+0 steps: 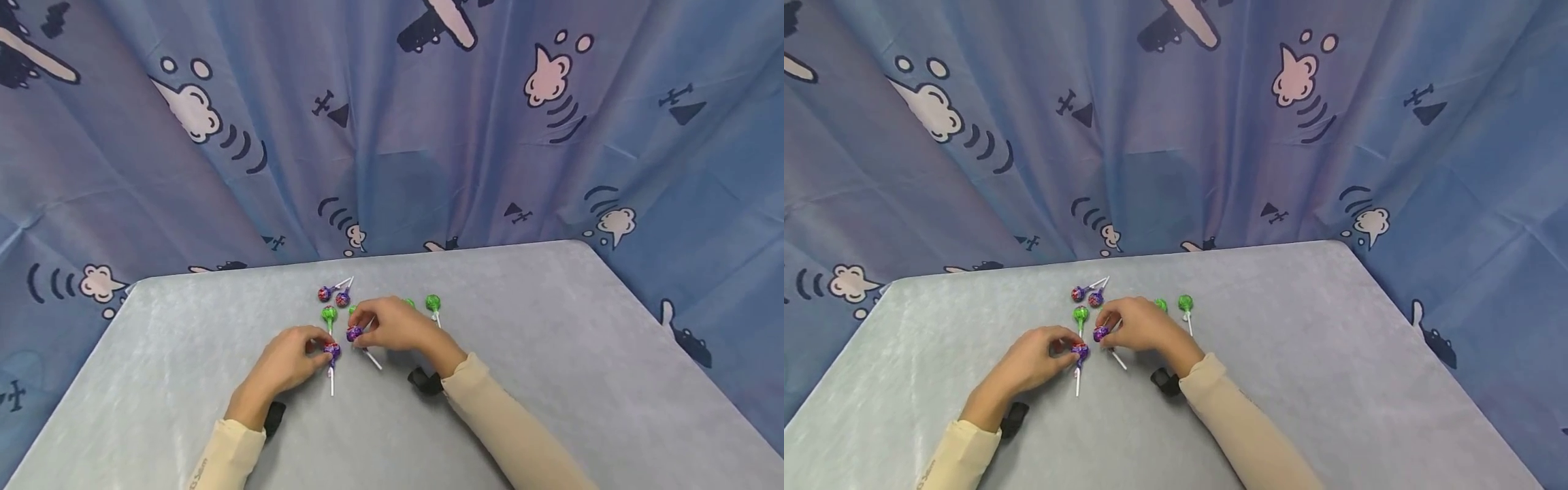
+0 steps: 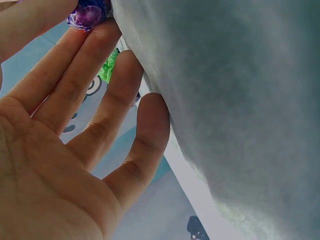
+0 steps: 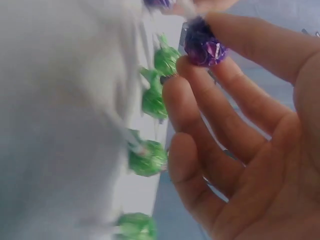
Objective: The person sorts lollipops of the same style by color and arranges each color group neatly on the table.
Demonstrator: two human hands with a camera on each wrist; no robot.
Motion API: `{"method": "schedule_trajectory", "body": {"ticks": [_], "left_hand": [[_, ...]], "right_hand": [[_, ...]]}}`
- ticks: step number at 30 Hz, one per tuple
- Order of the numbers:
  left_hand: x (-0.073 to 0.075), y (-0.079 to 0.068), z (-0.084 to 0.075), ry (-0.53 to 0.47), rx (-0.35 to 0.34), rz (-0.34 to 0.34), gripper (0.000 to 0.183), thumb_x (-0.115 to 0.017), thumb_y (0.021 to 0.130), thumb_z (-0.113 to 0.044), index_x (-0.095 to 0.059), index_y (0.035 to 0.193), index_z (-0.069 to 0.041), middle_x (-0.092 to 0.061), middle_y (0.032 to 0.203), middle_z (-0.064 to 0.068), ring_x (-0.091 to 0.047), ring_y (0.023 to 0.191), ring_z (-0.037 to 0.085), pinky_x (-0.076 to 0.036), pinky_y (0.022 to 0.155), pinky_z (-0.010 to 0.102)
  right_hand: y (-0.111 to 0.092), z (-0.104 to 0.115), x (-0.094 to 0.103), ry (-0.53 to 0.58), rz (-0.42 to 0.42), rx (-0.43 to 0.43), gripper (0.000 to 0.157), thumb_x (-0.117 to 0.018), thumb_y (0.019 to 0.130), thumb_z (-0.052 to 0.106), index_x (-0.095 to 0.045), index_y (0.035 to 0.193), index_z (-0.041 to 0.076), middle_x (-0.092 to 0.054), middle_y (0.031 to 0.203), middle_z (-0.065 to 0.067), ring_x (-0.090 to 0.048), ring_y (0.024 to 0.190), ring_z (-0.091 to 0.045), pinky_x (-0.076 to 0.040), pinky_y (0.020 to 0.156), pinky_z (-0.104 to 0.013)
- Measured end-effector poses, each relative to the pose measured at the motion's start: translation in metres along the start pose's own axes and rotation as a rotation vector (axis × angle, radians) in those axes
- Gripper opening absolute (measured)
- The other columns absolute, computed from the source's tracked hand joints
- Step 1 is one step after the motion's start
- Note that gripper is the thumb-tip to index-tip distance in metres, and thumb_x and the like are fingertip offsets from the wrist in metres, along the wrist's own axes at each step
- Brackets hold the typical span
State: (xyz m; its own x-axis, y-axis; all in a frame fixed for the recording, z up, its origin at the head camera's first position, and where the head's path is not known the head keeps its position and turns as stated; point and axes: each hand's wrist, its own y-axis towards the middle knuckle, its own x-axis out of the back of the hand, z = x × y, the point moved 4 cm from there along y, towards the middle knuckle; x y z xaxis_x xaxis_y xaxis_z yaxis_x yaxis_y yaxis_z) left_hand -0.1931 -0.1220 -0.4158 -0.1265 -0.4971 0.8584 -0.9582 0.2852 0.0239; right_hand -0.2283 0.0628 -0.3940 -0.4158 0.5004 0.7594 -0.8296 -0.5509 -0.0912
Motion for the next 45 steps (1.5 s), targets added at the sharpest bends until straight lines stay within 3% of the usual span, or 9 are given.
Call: {"method": "schedule_trajectory", "body": {"ticks": [10,19,36,45], "left_hand": [[0.002,0.000,0.004,0.003,0.014,0.002,0.016,-0.076,0.085,-0.017,-0.077,0.100,-0.021,-0.071,0.094,-0.004,-0.061,0.086,0.013,-0.047,0.078,0.034],[0.004,0.005,0.003,0.006,-0.009,0.007,0.018,-0.076,0.085,-0.016,-0.076,0.103,-0.020,-0.072,0.096,-0.003,-0.062,0.088,0.014,-0.049,0.080,0.036],[0.002,0.002,0.003,-0.006,0.005,0.016,0.017,-0.076,0.086,-0.017,-0.076,0.102,-0.021,-0.071,0.095,-0.004,-0.062,0.089,0.014,-0.048,0.080,0.036],[0.003,0.001,0.002,-0.010,0.011,0.019,0.016,-0.076,0.086,-0.016,-0.076,0.102,-0.020,-0.071,0.095,-0.004,-0.062,0.089,0.015,-0.048,0.080,0.037]], "right_hand": [[-0.003,-0.007,-0.009,0.038,-0.026,-0.036,0.023,-0.082,0.082,0.029,-0.072,0.100,0.019,-0.072,0.093,0.005,-0.066,0.090,-0.010,-0.052,0.078,-0.029],[-0.003,0.005,-0.015,-0.076,-0.056,-0.065,0.023,-0.082,0.081,0.035,-0.071,0.098,0.023,-0.074,0.091,0.007,-0.066,0.085,-0.008,-0.050,0.073,-0.027],[-0.006,0.003,-0.022,-0.152,-0.081,-0.141,0.022,-0.084,0.079,0.036,-0.069,0.090,0.023,-0.069,0.082,0.011,-0.059,0.076,-0.006,-0.045,0.068,-0.027],[-0.010,0.004,-0.021,-0.190,-0.099,-0.134,0.027,-0.084,0.077,0.040,-0.066,0.085,0.022,-0.060,0.074,0.012,-0.053,0.067,-0.006,-0.040,0.061,-0.026]]}}
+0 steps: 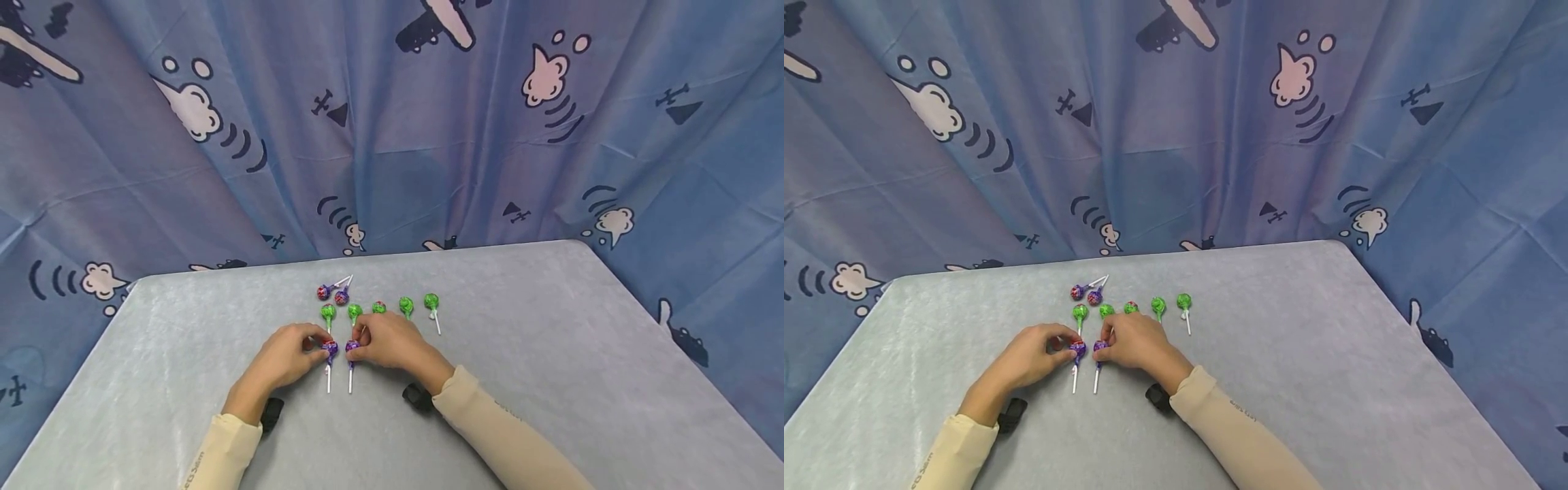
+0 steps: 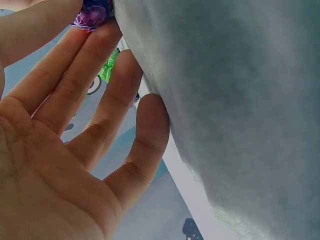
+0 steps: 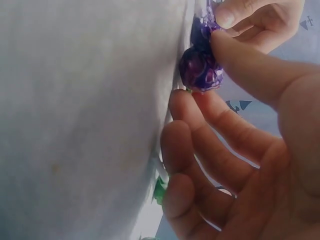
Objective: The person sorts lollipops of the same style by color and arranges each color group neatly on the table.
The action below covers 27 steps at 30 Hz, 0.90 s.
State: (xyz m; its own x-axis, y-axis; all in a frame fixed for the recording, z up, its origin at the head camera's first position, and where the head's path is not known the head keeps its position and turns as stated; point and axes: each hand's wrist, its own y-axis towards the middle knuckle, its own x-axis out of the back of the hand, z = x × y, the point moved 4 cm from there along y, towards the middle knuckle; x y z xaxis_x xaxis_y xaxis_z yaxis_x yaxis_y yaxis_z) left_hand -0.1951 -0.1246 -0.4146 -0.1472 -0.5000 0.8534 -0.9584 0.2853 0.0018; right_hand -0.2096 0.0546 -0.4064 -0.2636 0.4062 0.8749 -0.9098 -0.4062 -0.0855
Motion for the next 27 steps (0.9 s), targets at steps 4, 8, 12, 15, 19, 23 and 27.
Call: {"method": "schedule_trajectory", "body": {"ticks": [4,8,12,15,19,23,27], "left_hand": [[-0.0003,-0.0003,0.0014,-0.009,-0.004,0.000,0.016,-0.076,0.086,-0.016,-0.076,0.102,-0.020,-0.071,0.095,-0.004,-0.062,0.089,0.014,-0.048,0.080,0.036],[-0.0006,0.0001,0.0026,-0.015,-0.012,-0.002,0.017,-0.076,0.086,-0.017,-0.076,0.102,-0.020,-0.071,0.095,-0.004,-0.062,0.089,0.014,-0.048,0.080,0.036],[-0.0005,0.0009,0.0033,-0.020,-0.018,-0.001,0.017,-0.076,0.086,-0.017,-0.076,0.102,-0.020,-0.072,0.095,-0.004,-0.061,0.088,0.013,-0.048,0.080,0.036],[-0.0003,0.0006,0.0041,-0.023,-0.021,0.001,0.017,-0.076,0.086,-0.016,-0.076,0.102,-0.020,-0.071,0.095,-0.003,-0.061,0.087,0.013,-0.048,0.079,0.035],[0.0008,0.0015,0.0042,-0.023,-0.033,-0.002,0.018,-0.077,0.085,-0.016,-0.076,0.103,-0.020,-0.072,0.094,-0.002,-0.061,0.086,0.014,-0.048,0.078,0.035],[0.0015,0.0021,0.0038,-0.024,-0.038,0.001,0.018,-0.077,0.086,-0.016,-0.076,0.103,-0.020,-0.072,0.095,-0.002,-0.061,0.086,0.013,-0.048,0.078,0.035],[0.0009,0.0004,0.0043,-0.032,-0.034,0.010,0.017,-0.076,0.086,-0.015,-0.076,0.103,-0.019,-0.072,0.095,-0.002,-0.061,0.086,0.013,-0.048,0.079,0.035]], "right_hand": [[0.0014,-0.0007,-0.0009,0.003,0.016,0.014,0.026,-0.084,0.078,0.039,-0.068,0.087,0.022,-0.062,0.076,0.013,-0.054,0.069,-0.006,-0.042,0.064,-0.026],[0.0030,-0.0020,-0.0011,0.021,0.045,0.033,0.023,-0.084,0.079,0.036,-0.071,0.093,0.022,-0.067,0.081,0.012,-0.059,0.076,-0.006,-0.046,0.072,-0.028],[0.0041,-0.0033,-0.0005,0.031,0.059,0.041,0.022,-0.083,0.081,0.034,-0.074,0.096,0.021,-0.071,0.086,0.010,-0.062,0.082,-0.007,-0.049,0.077,-0.030],[0.0040,-0.0023,-0.0004,0.028,0.054,0.044,0.022,-0.082,0.081,0.035,-0.075,0.097,0.021,-0.072,0.088,0.010,-0.063,0.084,-0.008,-0.049,0.079,-0.030],[0.0049,-0.0013,0.0002,0.004,0.022,0.034,0.022,-0.082,0.081,0.036,-0.075,0.096,0.022,-0.071,0.087,0.010,-0.062,0.082,-0.008,-0.048,0.076,-0.029],[0.0060,-0.0021,0.0008,-0.009,-0.004,0.009,0.020,-0.082,0.080,0.037,-0.073,0.092,0.023,-0.069,0.083,0.011,-0.059,0.078,-0.007,-0.047,0.072,-0.029],[0.0053,-0.0022,0.0001,-0.006,0.006,0.010,0.021,-0.083,0.080,0.037,-0.073,0.092,0.022,-0.069,0.084,0.010,-0.059,0.078,-0.007,-0.047,0.073,-0.030]]}}
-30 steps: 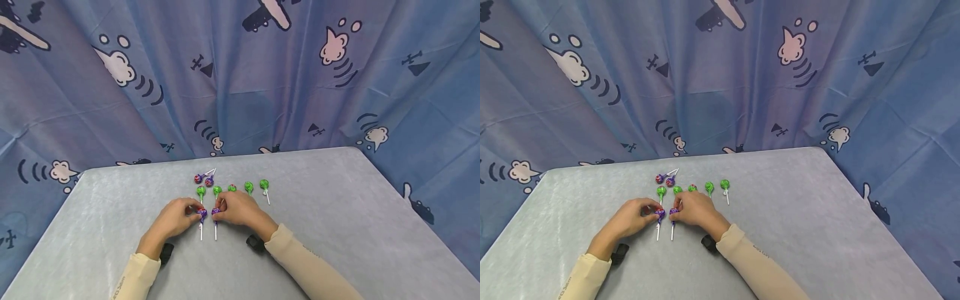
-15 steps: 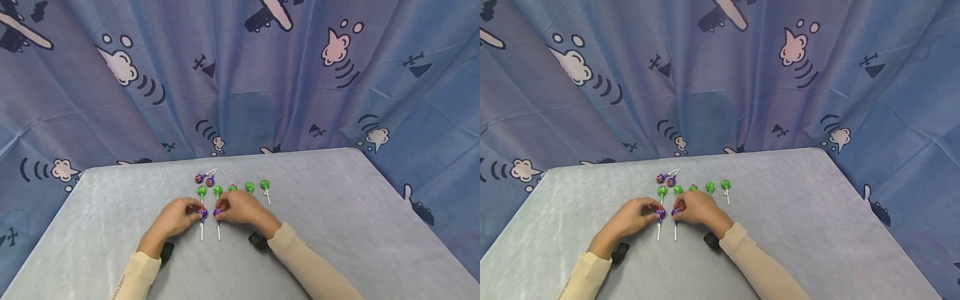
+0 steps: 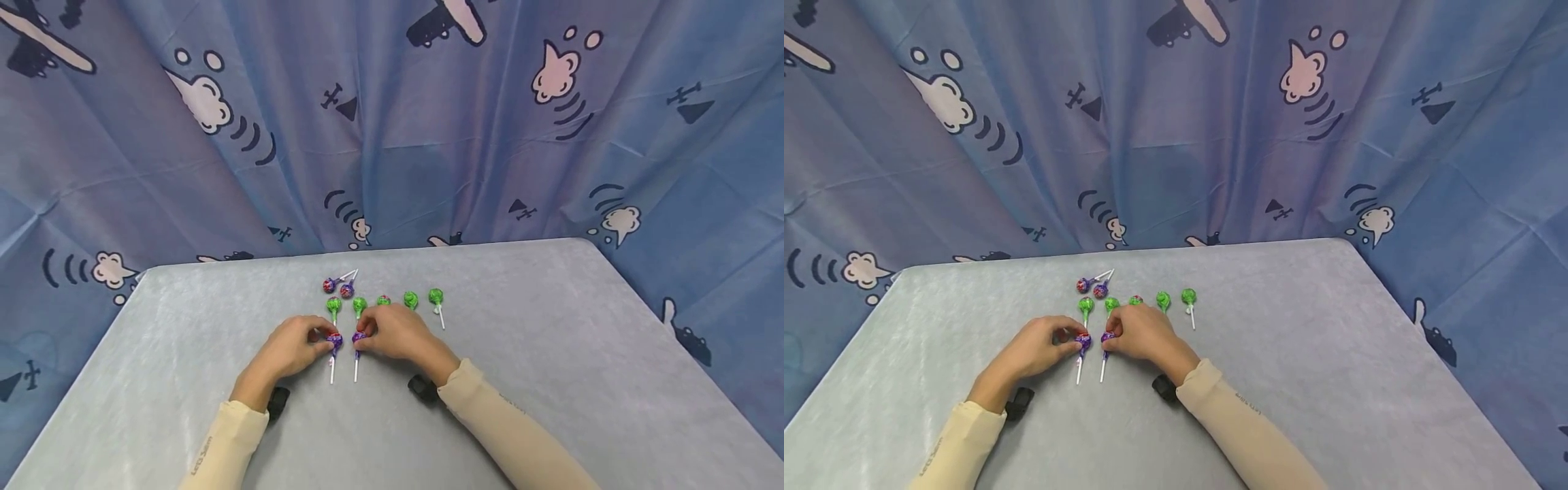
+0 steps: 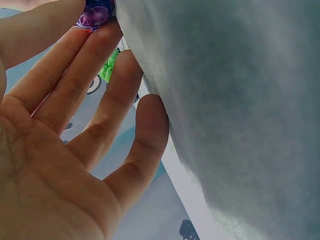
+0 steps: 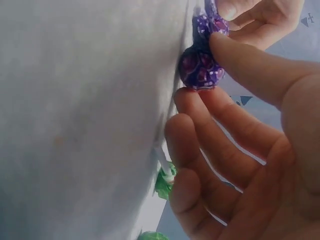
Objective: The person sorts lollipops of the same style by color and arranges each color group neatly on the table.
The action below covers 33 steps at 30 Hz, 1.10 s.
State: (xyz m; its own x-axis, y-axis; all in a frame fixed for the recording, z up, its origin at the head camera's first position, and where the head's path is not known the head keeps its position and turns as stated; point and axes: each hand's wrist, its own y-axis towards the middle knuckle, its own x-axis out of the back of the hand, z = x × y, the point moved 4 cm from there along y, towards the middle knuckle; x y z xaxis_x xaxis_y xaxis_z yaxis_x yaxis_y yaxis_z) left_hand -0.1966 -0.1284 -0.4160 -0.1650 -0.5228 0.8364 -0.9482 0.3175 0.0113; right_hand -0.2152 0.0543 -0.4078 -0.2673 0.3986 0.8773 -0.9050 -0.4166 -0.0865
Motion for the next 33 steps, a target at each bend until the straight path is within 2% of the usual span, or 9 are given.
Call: {"method": "schedule_trajectory", "body": {"ticks": [7,16,24,33], "left_hand": [[-0.0018,-0.0008,0.0019,-0.017,0.018,0.002,0.017,-0.076,0.086,-0.016,-0.076,0.102,-0.020,-0.072,0.096,-0.004,-0.062,0.088,0.013,-0.048,0.080,0.035],[-0.0004,0.0006,0.0012,-0.021,0.020,-0.003,0.017,-0.076,0.086,-0.017,-0.076,0.103,-0.021,-0.072,0.097,-0.004,-0.063,0.090,0.014,-0.050,0.082,0.038],[0.0003,-0.0002,-0.0002,-0.024,0.001,-0.010,0.016,-0.077,0.085,-0.017,-0.077,0.101,-0.021,-0.072,0.093,-0.004,-0.061,0.086,0.013,-0.048,0.079,0.035],[0.0004,0.0002,0.0008,-0.025,0.026,-0.006,0.016,-0.076,0.086,-0.018,-0.077,0.101,-0.023,-0.072,0.096,-0.004,-0.062,0.089,0.014,-0.049,0.081,0.037]], "right_hand": [[-0.0016,0.0000,0.0009,0.012,0.046,0.038,0.020,-0.083,0.081,0.031,-0.074,0.096,0.022,-0.072,0.088,0.011,-0.062,0.085,-0.009,-0.048,0.079,-0.032],[-0.0008,-0.0017,0.0034,0.026,0.060,0.088,0.019,-0.081,0.083,0.026,-0.074,0.101,0.020,-0.075,0.097,0.007,-0.067,0.095,-0.014,-0.050,0.086,-0.035],[-0.0003,-0.0055,0.0027,0.044,0.072,0.100,0.019,-0.080,0.084,0.026,-0.075,0.102,0.021,-0.074,0.097,0.008,-0.065,0.092,-0.011,-0.050,0.083,-0.033],[0.0000,-0.0063,0.0050,0.059,0.083,0.077,0.022,-0.080,0.084,0.023,-0.075,0.105,0.019,-0.074,0.098,0.006,-0.065,0.090,-0.011,-0.051,0.082,-0.032]]}}
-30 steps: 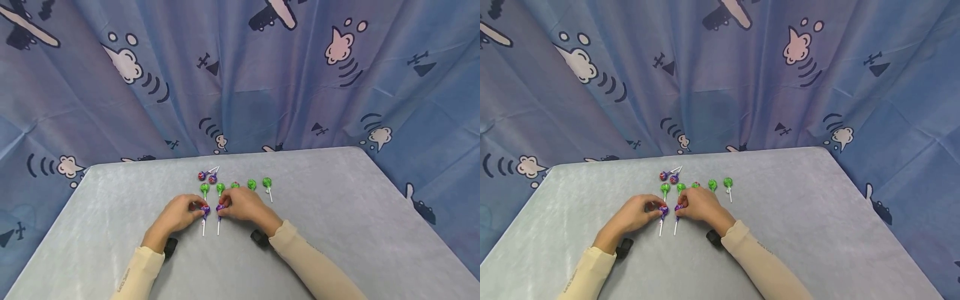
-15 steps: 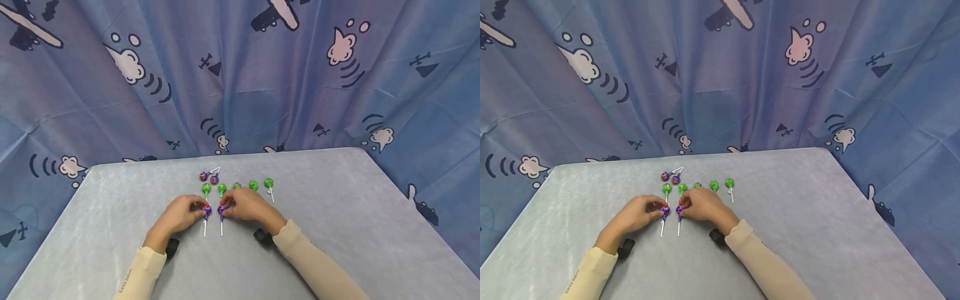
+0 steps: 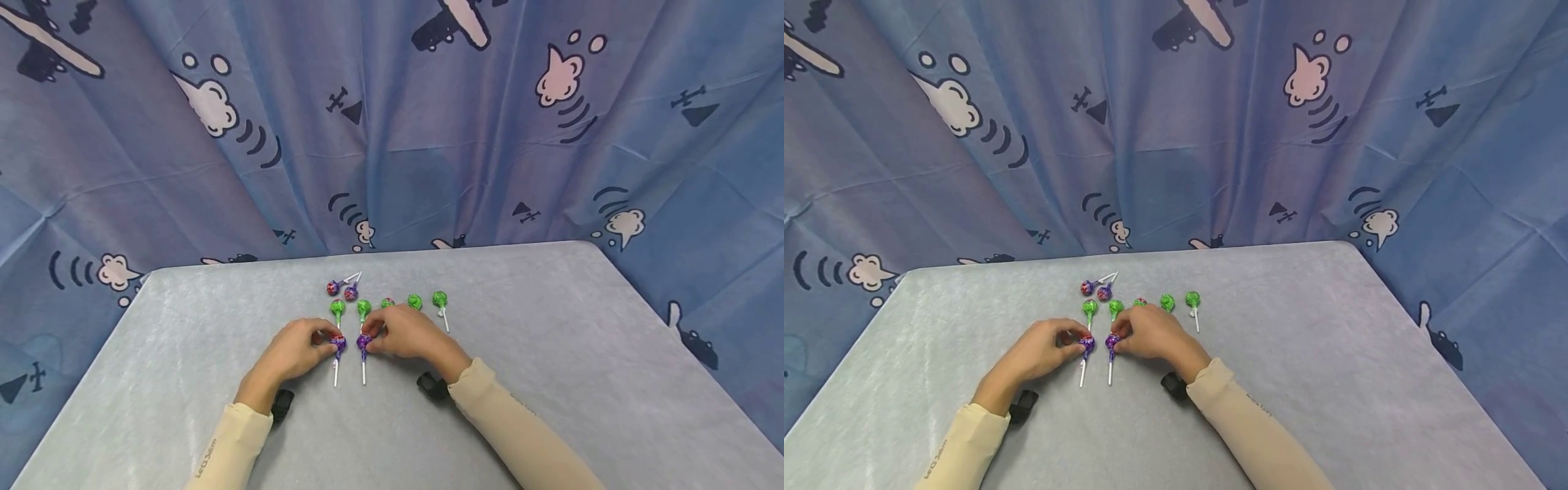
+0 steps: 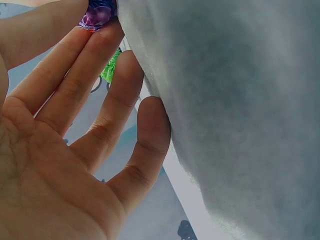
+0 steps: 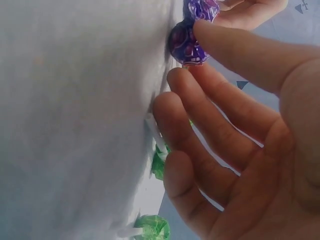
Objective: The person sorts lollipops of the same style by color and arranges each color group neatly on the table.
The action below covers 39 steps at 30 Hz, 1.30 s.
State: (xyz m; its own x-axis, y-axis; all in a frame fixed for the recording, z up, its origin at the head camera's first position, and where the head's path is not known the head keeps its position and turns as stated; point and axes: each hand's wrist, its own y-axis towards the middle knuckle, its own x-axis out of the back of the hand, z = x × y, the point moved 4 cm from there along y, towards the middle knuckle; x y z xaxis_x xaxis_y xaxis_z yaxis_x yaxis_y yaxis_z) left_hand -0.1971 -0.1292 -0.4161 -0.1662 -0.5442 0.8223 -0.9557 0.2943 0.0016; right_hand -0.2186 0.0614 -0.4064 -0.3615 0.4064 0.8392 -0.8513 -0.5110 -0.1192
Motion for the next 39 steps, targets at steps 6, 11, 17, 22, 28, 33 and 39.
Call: {"method": "schedule_trajectory", "body": {"ticks": [6,11,17,22,28,33,39], "left_hand": [[0.000,0.001,0.000,-0.002,0.016,0.002,0.015,-0.076,0.086,-0.018,-0.076,0.101,-0.023,-0.072,0.097,-0.004,-0.062,0.090,0.014,-0.050,0.082,0.039],[-0.001,0.001,0.000,-0.001,0.020,0.005,0.016,-0.076,0.086,-0.018,-0.076,0.101,-0.023,-0.072,0.097,-0.004,-0.062,0.090,0.014,-0.049,0.083,0.039],[-0.002,0.003,-0.001,0.001,0.017,0.006,0.016,-0.076,0.086,-0.018,-0.076,0.101,-0.024,-0.072,0.097,-0.004,-0.062,0.091,0.014,-0.049,0.083,0.039],[-0.002,0.004,-0.001,-0.002,0.018,0.007,0.016,-0.076,0.086,-0.018,-0.076,0.101,-0.023,-0.071,0.097,-0.004,-0.062,0.091,0.014,-0.049,0.083,0.038],[-0.003,0.006,-0.003,-0.005,0.020,0.011,0.016,-0.076,0.086,-0.018,-0.076,0.101,-0.023,-0.072,0.098,-0.003,-0.062,0.092,0.015,-0.050,0.083,0.039],[-0.004,0.007,-0.003,-0.015,0.019,0.017,0.016,-0.077,0.086,-0.018,-0.076,0.101,-0.024,-0.072,0.098,-0.004,-0.062,0.091,0.014,-0.050,0.083,0.039],[-0.002,0.002,-0.001,-0.006,0.021,0.006,0.017,-0.077,0.086,-0.016,-0.076,0.101,-0.023,-0.072,0.097,-0.005,-0.061,0.089,0.013,-0.048,0.081,0.036]], "right_hand": [[0.001,-0.001,0.000,-0.018,-0.003,0.007,0.023,-0.080,0.084,0.027,-0.075,0.106,0.020,-0.073,0.098,0.008,-0.065,0.090,-0.010,-0.051,0.081,-0.030],[0.000,-0.001,-0.001,-0.015,-0.008,0.020,0.023,-0.080,0.084,0.027,-0.076,0.105,0.021,-0.073,0.098,0.008,-0.065,0.091,-0.010,-0.050,0.082,-0.031],[-0.001,-0.001,0.000,-0.013,-0.018,0.039,0.022,-0.081,0.083,0.025,-0.075,0.103,0.020,-0.074,0.097,0.008,-0.066,0.092,-0.011,-0.051,0.082,-0.030],[-0.001,-0.003,0.002,-0.009,-0.017,0.029,0.023,-0.082,0.082,0.024,-0.074,0.103,0.020,-0.073,0.096,0.008,-0.066,0.092,-0.011,-0.051,0.082,-0.030],[-0.002,-0.004,0.005,0.000,-0.025,0.019,0.024,-0.082,0.082,0.024,-0.074,0.105,0.019,-0.073,0.097,0.006,-0.066,0.091,-0.012,-0.051,0.081,-0.031],[-0.003,-0.004,0.010,0.012,-0.039,0.015,0.025,-0.080,0.084,0.026,-0.074,0.107,0.018,-0.074,0.098,0.005,-0.066,0.089,-0.012,-0.051,0.078,-0.031],[0.008,0.003,0.023,0.029,-0.040,0.019,0.029,-0.078,0.087,0.029,-0.073,0.113,0.017,-0.074,0.105,0.003,-0.066,0.091,-0.012,-0.051,0.078,-0.031]]}}
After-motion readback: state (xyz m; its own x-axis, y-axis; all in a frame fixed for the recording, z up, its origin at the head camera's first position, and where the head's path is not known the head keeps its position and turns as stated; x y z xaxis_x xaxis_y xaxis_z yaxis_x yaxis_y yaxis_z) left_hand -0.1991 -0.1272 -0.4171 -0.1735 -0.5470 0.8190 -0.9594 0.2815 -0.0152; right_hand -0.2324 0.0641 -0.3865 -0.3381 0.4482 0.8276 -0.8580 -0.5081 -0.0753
